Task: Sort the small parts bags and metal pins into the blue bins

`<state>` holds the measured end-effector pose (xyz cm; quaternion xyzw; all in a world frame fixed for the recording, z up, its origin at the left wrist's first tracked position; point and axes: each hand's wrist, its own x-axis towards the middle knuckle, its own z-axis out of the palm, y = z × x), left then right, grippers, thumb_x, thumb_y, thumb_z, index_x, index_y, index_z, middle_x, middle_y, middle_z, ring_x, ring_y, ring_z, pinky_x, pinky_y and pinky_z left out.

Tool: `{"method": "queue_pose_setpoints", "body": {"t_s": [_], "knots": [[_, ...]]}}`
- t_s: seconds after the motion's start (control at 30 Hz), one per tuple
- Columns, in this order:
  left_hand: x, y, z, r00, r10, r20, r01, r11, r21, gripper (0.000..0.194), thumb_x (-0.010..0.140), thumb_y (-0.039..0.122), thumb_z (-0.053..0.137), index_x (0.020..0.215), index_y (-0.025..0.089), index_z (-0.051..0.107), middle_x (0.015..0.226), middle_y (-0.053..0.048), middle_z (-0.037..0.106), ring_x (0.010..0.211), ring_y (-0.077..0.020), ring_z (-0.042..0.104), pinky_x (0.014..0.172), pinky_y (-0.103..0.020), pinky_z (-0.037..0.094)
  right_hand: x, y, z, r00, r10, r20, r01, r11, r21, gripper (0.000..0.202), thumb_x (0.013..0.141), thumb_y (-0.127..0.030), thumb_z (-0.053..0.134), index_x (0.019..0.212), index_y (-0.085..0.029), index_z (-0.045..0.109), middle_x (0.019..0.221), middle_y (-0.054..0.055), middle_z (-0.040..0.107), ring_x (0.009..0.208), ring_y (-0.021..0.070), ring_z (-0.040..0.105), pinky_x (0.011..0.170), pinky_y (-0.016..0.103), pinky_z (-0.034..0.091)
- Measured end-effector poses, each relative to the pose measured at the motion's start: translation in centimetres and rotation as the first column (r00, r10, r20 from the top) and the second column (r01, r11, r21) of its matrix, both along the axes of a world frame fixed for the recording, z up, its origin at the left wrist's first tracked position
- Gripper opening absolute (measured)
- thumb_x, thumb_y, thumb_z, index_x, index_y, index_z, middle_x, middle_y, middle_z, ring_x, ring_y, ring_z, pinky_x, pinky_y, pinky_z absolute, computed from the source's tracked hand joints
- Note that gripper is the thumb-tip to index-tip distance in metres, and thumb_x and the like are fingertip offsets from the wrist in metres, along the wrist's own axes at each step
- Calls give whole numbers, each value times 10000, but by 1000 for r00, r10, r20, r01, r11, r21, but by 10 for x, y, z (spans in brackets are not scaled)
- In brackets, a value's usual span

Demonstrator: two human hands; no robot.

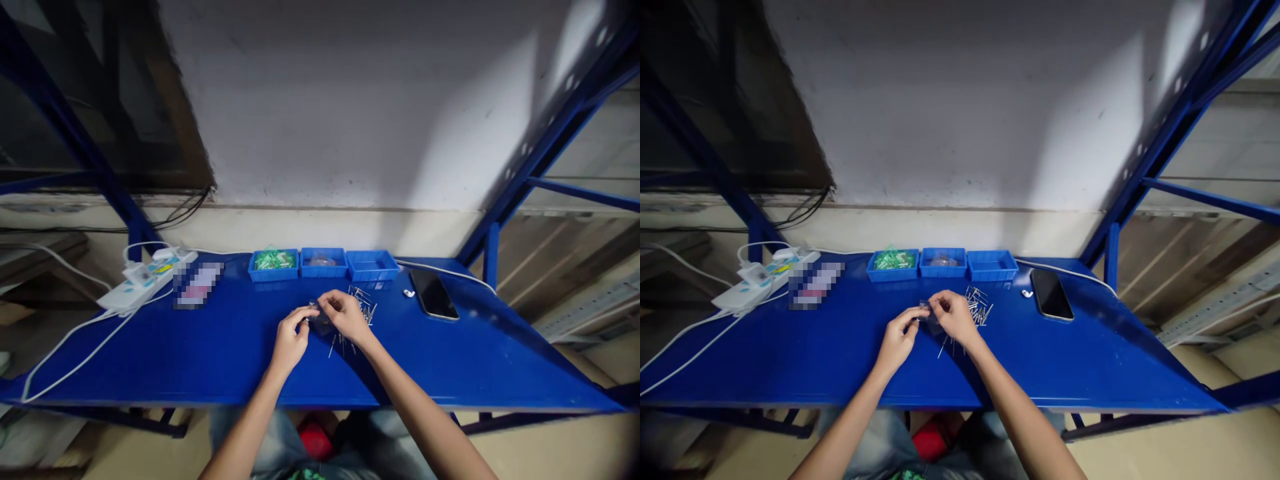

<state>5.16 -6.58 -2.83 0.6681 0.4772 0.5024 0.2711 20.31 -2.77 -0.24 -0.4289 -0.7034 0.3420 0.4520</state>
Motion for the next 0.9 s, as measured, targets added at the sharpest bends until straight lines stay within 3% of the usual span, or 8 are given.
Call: {"method": "queue_pose_setpoints", "body": {"t_s": [0.1, 0.23, 0.4, 0.5, 0.57, 0.73, 0.8, 0.9], "knots": [[0, 2, 0, 993, 110, -32, -111, 994, -21, 235, 818, 181, 461, 919, 199, 673, 1093, -79, 614, 1023, -206, 581, 763, -299, 492, -2, 15, 9, 997, -32, 63, 22, 989, 149, 154, 816, -239, 484, 789, -172, 620, 725, 13, 618, 618, 122, 540, 581, 233, 415], [1, -2, 3, 975, 215, -55, -219, 973, -71, 234, 847, 323, 483, 905, 194, 669, 969, -76, 617, 803, -176, 600, 628, -262, 464, -1, 25, 11, 990, -130, 52, 108, 946, 305, 120, 801, -166, 458, 796, -180, 577, 746, 14, 573, 678, 138, 533, 645, 254, 420], [4, 0, 7, 989, 92, 112, -60, 963, -264, 358, 865, 451, 446, 988, 172, 635, 796, -41, 651, 662, -140, 572, 616, -242, 441, 6, 21, 2, 977, -177, 119, 105, 885, 454, 135, 786, -106, 451, 762, -195, 550, 818, 35, 555, 827, 178, 507, 768, 305, 416], [0, 18, 11, 956, 97, 278, 14, 928, -371, 443, 865, 511, 407, 1023, 150, 607, 770, -40, 639, 570, -106, 525, 489, -201, 367, 4, 19, -4, 970, -146, 196, 27, 860, 510, 170, 781, -77, 443, 766, -194, 564, 833, 46, 549, 829, 184, 493, 753, 307, 425], [-5, 35, 15, 941, 91, 327, 43, 924, -380, 397, 811, 486, 518, 991, 143, 608, 757, -36, 636, 567, -99, 522, 477, -187, 349, -1, 19, -9, 960, -133, 247, -21, 845, 534, 196, 784, -65, 434, 779, -194, 581, 838, 53, 552, 820, 187, 490, 729, 308, 433], [-16, 69, 18, 953, -2, 302, 73, 972, -225, 223, 746, 345, 632, 861, 154, 616, 742, -19, 625, 661, -124, 563, 619, -228, 442, -8, 19, -11, 950, -156, 271, 11, 883, 469, 205, 799, -123, 484, 927, -202, 624, 953, 79, 579, 921, 215, 502, 797, 360, 445], [-15, 73, 16, 974, -13, 226, 41, 992, -119, 162, 780, 313, 598, 844, 167, 622, 803, -32, 627, 742, -145, 583, 656, -241, 451, -6, 18, -8, 963, -144, 228, 49, 925, 377, 193, 799, -218, 552, 977, -199, 624, 957, 77, 602, 957, 227, 506, 840, 381, 435], [-12, 68, 15, 998, -9, 59, 6, 998, 63, 125, 811, 276, 561, 803, 189, 651, 895, -53, 604, 857, -172, 580, 671, -252, 454, -4, 17, -4, 989, -128, 71, 112, 975, 192, 197, 845, -342, 526, 896, -196, 649, 862, 51, 645, 869, 200, 546, 801, 348, 442]]}}
